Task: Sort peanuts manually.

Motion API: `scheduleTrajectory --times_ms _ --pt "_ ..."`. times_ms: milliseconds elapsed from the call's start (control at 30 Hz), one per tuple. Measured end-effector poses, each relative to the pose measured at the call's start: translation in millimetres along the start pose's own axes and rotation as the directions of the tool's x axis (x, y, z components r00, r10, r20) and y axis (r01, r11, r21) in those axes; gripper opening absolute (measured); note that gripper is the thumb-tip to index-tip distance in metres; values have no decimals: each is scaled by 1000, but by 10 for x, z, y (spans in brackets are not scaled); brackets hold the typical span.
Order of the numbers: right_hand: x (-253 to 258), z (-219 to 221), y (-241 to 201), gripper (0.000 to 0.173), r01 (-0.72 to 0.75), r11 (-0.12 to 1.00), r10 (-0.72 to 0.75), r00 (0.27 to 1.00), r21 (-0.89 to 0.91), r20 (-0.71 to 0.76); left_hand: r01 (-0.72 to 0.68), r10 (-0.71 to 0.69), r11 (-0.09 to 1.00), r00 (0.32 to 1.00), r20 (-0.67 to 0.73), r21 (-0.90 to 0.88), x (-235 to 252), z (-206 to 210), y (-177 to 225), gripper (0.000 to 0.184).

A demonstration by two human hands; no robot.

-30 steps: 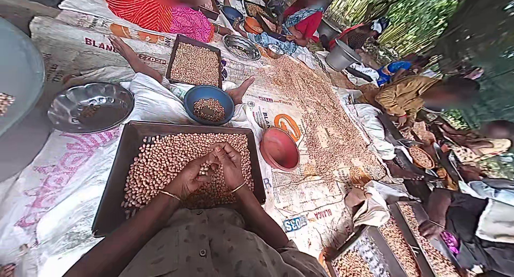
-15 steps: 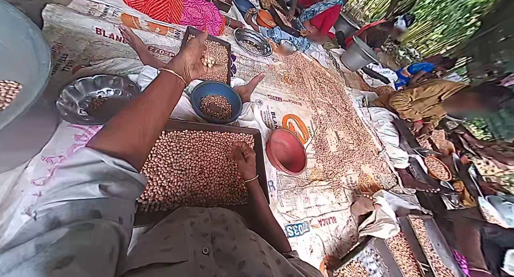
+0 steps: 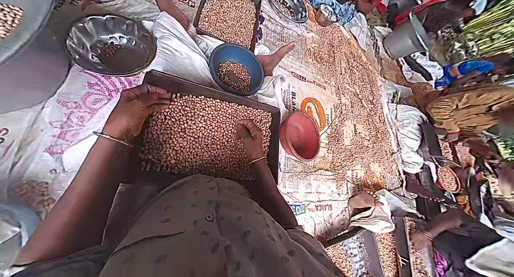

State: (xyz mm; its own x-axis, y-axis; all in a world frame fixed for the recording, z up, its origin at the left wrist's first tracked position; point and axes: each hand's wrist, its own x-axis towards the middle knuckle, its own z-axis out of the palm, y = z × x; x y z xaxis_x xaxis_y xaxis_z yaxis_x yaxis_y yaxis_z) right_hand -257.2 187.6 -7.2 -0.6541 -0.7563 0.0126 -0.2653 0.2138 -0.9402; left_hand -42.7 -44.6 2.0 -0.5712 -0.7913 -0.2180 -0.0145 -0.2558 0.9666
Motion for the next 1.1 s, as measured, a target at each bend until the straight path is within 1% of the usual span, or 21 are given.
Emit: scheduleTrajectory --times_ms 67,100,133,200,267,300,333,400,433,467,500,567,633,700,767,833,933,1033,1100 --pt "43 108 -93 20 9 999 -6 996 -30 84 -11 11 1000 1000 7 2 -47 -69 -124 23" --pt "74 156 -142 21 47 998 -40 990 -52 133 -37 36 999 999 38 23 -53 -73 -176 24" --pt "113 213 -212 22 91 993 -77 981 -73 177 -71 65 994 995 70 87 -47 -60 -214 24" --pt "221 346 -335 21 194 973 -159 958 -128 239 -135 99 939 987 130 316 -32 -4 -246 25" --pt "421 518 -368 22 319 925 -261 928 -204 267 -206 116 818 974 197 537 -4 75 -262 22" --pt "523 600 -360 22 378 884 -296 907 -274 299 -241 119 768 964 238 594 -18 129 -266 19" --pt "598 671 -366 22 416 829 -288 890 -373 353 -266 102 723 954 282 638 -32 174 -268 16" --pt "655 804 -403 25 425 669 -142 878 -610 456 -282 34 648 939 343 708 -42 227 -296 12" --pt "655 871 -380 27 420 595 -87 881 -685 465 -286 14 615 936 352 735 -37 228 -320 14" --pt "648 925 -333 25 417 545 -77 889 -727 452 -286 12 594 938 347 752 -37 223 -331 16" --pt "641 960 -292 22 418 526 -104 896 -741 431 -278 19 584 944 329 762 -37 218 -327 18" --pt "633 978 -201 17 428 540 -182 900 -725 396 -269 65 596 955 289 756 -60 211 -291 19" --pt "638 946 -127 13 462 576 -267 886 -675 378 -275 109 616 958 266 738 -60 206 -271 20" --pt "661 877 -87 12 503 606 -318 863 -616 393 -307 117 618 946 301 724 -39 209 -293 14" --pt "688 826 -63 16 518 626 -313 852 -584 420 -346 80 594 924 374 727 -12 223 -352 10" --pt "687 816 -76 18 511 632 -298 854 -583 426 -375 48 541 908 417 753 -32 280 -374 14" --pt "662 842 -166 22 468 587 -199 874 -660 443 -443 64 474 880 472 761 -70 347 -361 10" --pt "645 861 -211 24 445 586 -155 882 -677 445 -428 55 494 884 464 757 -61 334 -347 10" --pt "644 855 -198 24 448 593 -181 884 -670 431 -399 69 532 899 432 747 -31 297 -357 10"
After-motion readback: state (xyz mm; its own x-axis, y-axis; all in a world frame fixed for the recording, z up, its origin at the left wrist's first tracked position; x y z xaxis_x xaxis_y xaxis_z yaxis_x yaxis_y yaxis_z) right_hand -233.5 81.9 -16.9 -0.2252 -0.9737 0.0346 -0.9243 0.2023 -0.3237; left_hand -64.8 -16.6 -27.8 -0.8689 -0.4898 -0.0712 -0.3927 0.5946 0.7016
